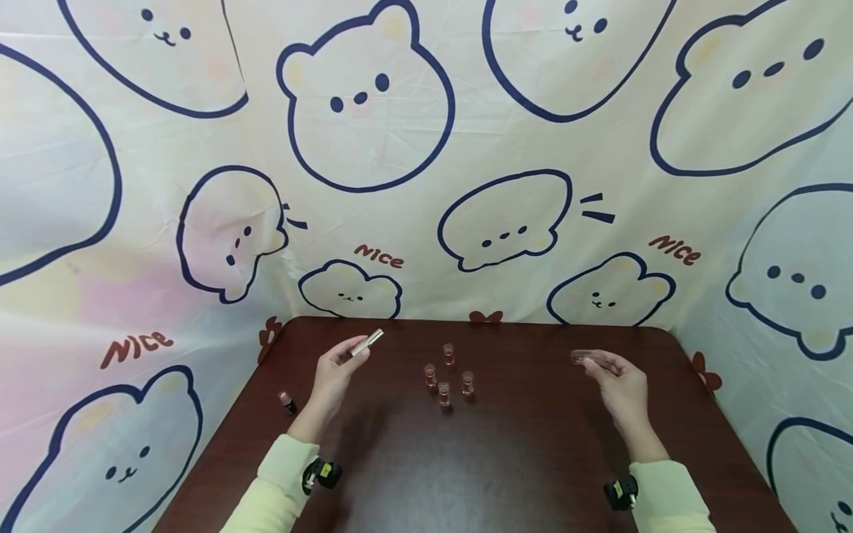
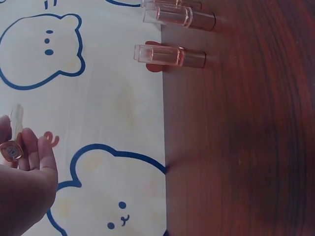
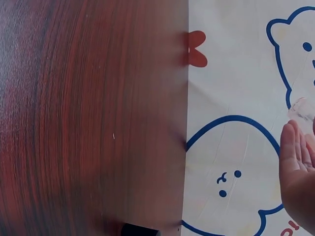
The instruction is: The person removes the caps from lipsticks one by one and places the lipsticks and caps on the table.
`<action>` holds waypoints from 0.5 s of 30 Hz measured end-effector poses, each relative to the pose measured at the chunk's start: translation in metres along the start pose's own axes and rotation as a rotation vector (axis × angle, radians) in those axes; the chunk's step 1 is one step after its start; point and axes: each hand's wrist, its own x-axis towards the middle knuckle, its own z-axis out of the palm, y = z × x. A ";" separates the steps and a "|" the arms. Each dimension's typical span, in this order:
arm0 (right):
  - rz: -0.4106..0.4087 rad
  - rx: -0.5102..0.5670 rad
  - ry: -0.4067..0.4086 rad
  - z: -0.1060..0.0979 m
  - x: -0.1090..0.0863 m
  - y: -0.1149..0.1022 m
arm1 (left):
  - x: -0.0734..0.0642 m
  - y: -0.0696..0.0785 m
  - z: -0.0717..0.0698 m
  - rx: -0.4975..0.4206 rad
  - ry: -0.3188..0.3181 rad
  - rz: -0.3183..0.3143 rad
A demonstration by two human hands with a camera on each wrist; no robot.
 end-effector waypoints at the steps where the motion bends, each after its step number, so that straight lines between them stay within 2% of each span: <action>1: 0.006 -0.017 0.007 0.000 0.001 0.001 | 0.000 -0.001 -0.001 0.010 0.002 -0.003; 7: 0.058 -0.137 0.040 -0.001 0.003 0.003 | 0.001 -0.006 -0.006 0.029 0.018 -0.052; 14: 0.084 -0.295 0.060 -0.004 0.005 0.011 | -0.010 0.018 -0.007 0.042 0.038 -0.053; 15: 0.083 -0.319 0.059 -0.005 0.005 0.012 | -0.009 0.017 -0.008 0.046 0.042 -0.055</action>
